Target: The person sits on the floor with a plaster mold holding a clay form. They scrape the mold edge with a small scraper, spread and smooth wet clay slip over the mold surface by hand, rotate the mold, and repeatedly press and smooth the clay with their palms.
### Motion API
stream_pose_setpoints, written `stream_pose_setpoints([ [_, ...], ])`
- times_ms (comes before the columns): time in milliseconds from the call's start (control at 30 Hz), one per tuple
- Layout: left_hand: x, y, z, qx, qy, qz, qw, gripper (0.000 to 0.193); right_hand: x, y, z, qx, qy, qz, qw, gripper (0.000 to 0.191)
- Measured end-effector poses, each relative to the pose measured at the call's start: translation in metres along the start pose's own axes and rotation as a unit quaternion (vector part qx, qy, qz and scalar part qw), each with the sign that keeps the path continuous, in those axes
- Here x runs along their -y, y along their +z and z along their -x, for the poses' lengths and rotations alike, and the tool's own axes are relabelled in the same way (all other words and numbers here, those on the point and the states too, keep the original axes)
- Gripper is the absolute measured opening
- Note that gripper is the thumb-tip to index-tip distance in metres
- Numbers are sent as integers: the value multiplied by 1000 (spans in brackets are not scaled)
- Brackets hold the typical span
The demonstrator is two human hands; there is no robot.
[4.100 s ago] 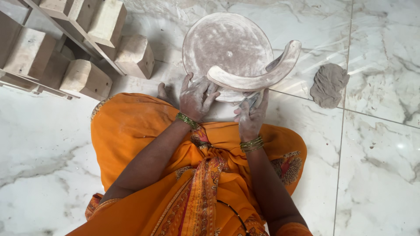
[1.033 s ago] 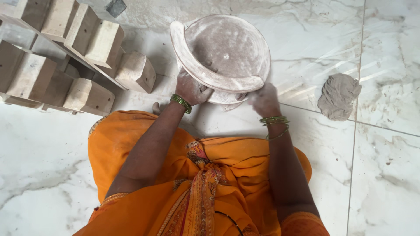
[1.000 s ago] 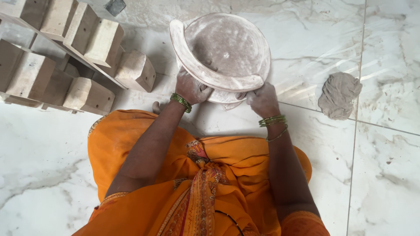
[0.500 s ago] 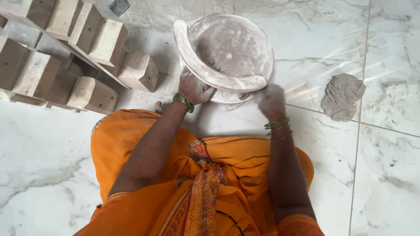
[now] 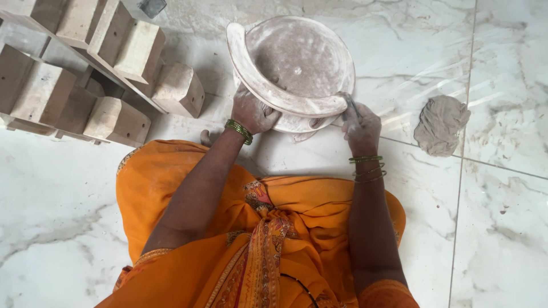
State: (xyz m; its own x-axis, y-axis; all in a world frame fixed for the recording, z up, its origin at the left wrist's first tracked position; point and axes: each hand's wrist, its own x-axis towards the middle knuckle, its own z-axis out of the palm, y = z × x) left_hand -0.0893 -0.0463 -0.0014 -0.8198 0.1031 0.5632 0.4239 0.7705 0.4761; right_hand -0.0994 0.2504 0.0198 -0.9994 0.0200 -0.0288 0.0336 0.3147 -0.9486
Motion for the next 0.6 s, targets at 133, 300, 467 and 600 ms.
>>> stream_pose_setpoints([
  [133,0,0,0,-22,21,20,999,47,-4,4,11,82,-106,31,991,35],
  [300,-1,1,2,-35,12,15,999,50,-5,4,12,6,-159,87,983,39],
  [467,4,5,1,-21,17,8,1000,52,-10,4,9,55,-119,73,989,19],
  [600,6,8,2,9,-13,6,1000,45,-7,12,18,73,-102,60,990,24],
])
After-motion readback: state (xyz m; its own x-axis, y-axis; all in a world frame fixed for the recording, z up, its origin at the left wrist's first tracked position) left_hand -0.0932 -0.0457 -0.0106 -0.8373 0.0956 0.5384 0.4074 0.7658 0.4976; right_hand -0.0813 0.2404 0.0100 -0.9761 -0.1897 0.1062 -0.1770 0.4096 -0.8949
